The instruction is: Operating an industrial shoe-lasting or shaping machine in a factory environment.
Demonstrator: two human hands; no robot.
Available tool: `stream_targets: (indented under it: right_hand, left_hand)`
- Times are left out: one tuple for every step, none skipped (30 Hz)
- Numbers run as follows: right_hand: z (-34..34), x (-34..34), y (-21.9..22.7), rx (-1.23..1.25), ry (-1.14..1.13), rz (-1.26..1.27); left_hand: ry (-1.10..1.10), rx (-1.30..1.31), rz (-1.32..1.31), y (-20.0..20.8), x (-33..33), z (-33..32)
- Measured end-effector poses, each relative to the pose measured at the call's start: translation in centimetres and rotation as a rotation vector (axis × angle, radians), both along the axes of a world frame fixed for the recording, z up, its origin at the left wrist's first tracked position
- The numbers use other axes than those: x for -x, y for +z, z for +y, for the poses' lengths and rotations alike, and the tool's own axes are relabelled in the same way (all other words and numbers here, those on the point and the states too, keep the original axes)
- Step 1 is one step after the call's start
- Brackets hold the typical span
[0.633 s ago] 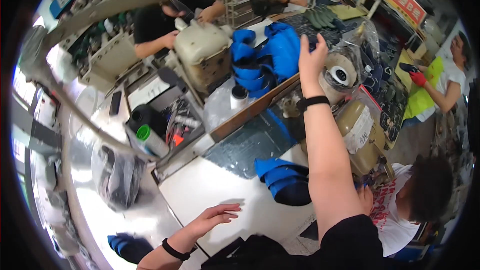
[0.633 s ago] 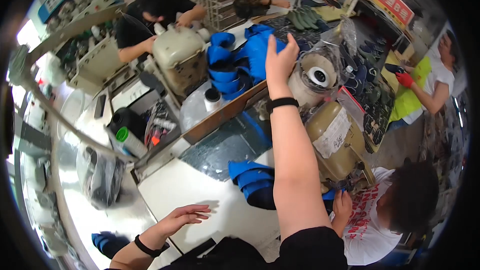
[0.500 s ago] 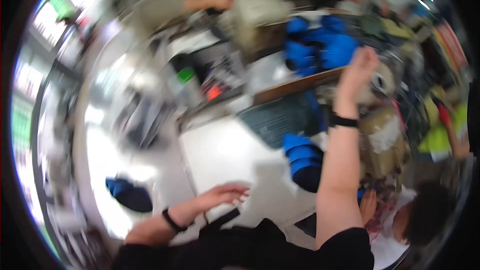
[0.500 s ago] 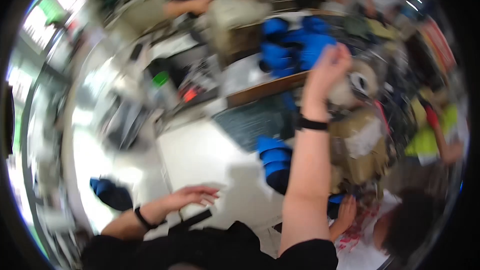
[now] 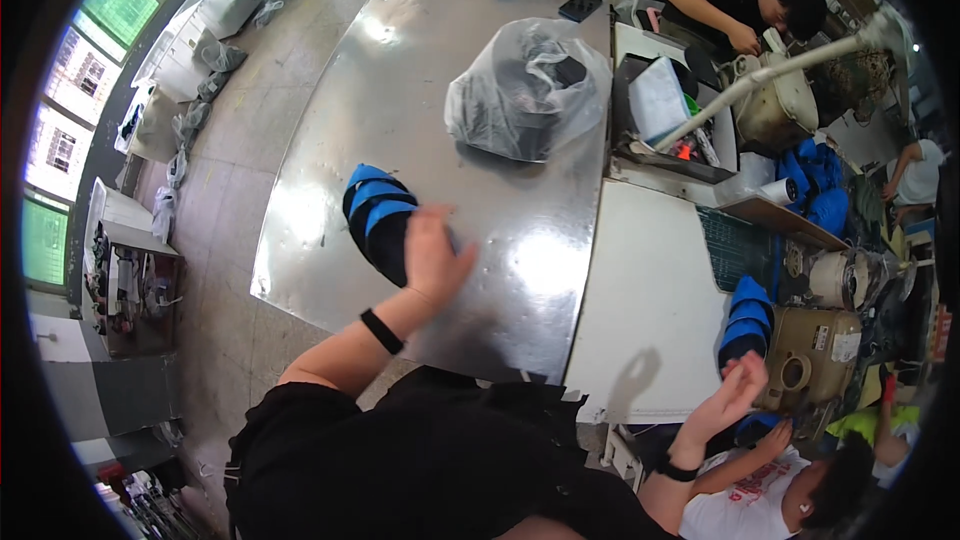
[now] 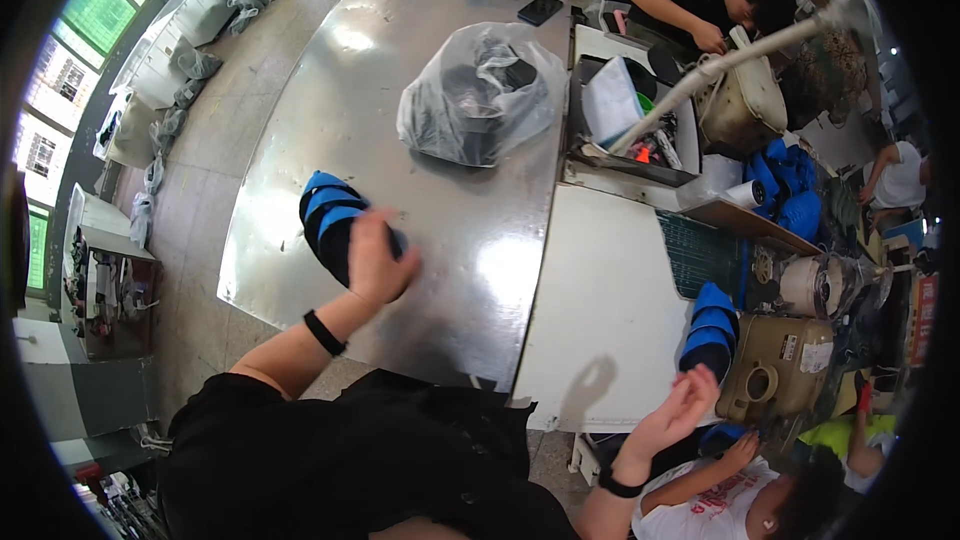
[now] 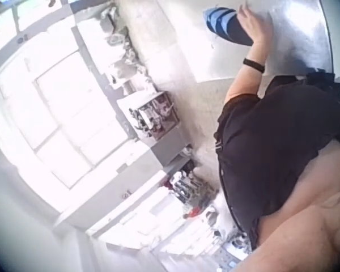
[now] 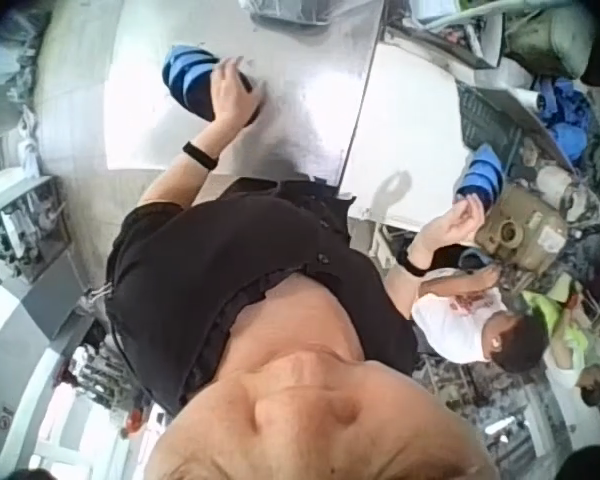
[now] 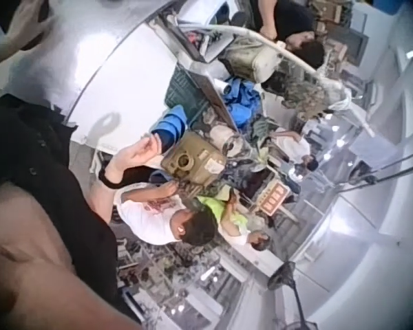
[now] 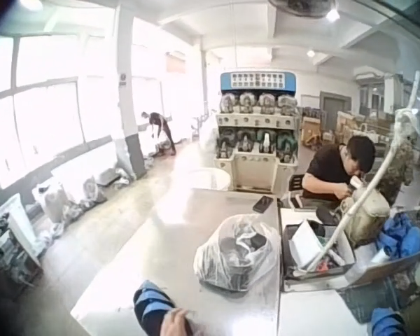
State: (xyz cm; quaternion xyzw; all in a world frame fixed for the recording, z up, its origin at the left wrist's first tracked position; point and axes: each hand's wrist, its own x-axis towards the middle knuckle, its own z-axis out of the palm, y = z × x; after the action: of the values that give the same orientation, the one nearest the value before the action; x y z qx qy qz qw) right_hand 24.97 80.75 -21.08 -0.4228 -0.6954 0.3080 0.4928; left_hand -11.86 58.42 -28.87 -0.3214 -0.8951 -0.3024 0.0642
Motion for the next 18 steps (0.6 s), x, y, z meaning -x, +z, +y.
stream_targets:
  right_hand:
    - [-2.9, 0.3, -1.1, 0.078, -0.042, -0.003]
    - [-5.6, 0.7, -2.1, 0.169, -0.077, -0.051]
    - [-7.9, 1.8, -3.0, 0.253, -0.078, -0.060]
    - [-9.9, 3.2, -3.8, 0.345, -0.063, -0.005]
    - [-11.8, 4.9, -3.6, 0.385, -0.005, 0.013]
    - [-13.4, 6.6, -3.4, 0.422, 0.032, 0.039]
    - [-14.9, 8.5, -2.7, 0.427, 0.118, 0.032]
    - [-16.2, 10.1, -1.8, 0.426, 0.198, 0.027]
    - [-17.1, 10.8, -1.8, 0.391, 0.265, 0.021]
    - [-18.1, 11.4, -1.2, 0.364, 0.307, 0.020]
    - [-19.2, 10.9, -1.3, 0.372, 0.302, -0.005]
    - [-20.0, 9.4, -1.2, 0.361, 0.242, -0.044]
    - [-21.3, 8.7, -1.0, 0.369, 0.237, -0.051]
    - [-22.8, 7.9, -0.8, 0.380, 0.219, -0.052]
    - [-24.2, 6.6, -0.3, 0.378, 0.191, -0.062]
    - [-25.5, 5.2, 0.0, 0.374, 0.148, -0.069]
    - [-26.9, 3.1, 0.1, 0.343, 0.076, -0.068]
    - [-28.6, 1.5, 0.3, 0.317, 0.033, -0.057]
  left_hand:
    - [0.116, 0.002, 0.112, -0.3, 3.1, -3.0]
    - [0.234, 0.048, 0.083, -0.7, 5.4, -5.6]
    - [0.332, 0.064, 0.042, -3.1, 7.4, -9.2]
    - [0.451, 0.080, -0.045, -5.8, 8.5, -11.5]
    - [0.516, 0.060, -0.132, -7.9, 9.3, -12.8]
    - [0.558, 0.042, -0.216, -9.9, 10.2, -13.2]
    - [0.566, -0.105, -0.415, -11.5, 11.8, -14.6]
    - [0.560, -0.249, -0.618, -13.0, 13.5, -15.8]
    - [0.574, -0.290, -0.525, -14.7, 14.5, -15.8]
    - [0.524, -0.451, -0.595, -16.4, 16.1, -16.5]
    - [0.502, -0.461, -0.542, -17.0, 17.0, -15.8]
    - [0.342, -0.614, -0.901, -16.1, 16.1, -12.6]
    - [0.427, -0.628, -0.975, -16.8, 17.1, -12.5]
    - [0.408, -0.695, -1.069, -17.9, 18.4, -13.4]
    - [0.322, -0.658, -1.077, -18.4, 18.0, -12.5]
    - [0.285, -0.723, -1.234, -18.9, 17.2, -12.2]
    - [0.028, -0.860, -1.400, -19.0, 15.6, -10.7]
    - [-0.016, -0.818, -1.410, -19.7, 16.2, -10.9]
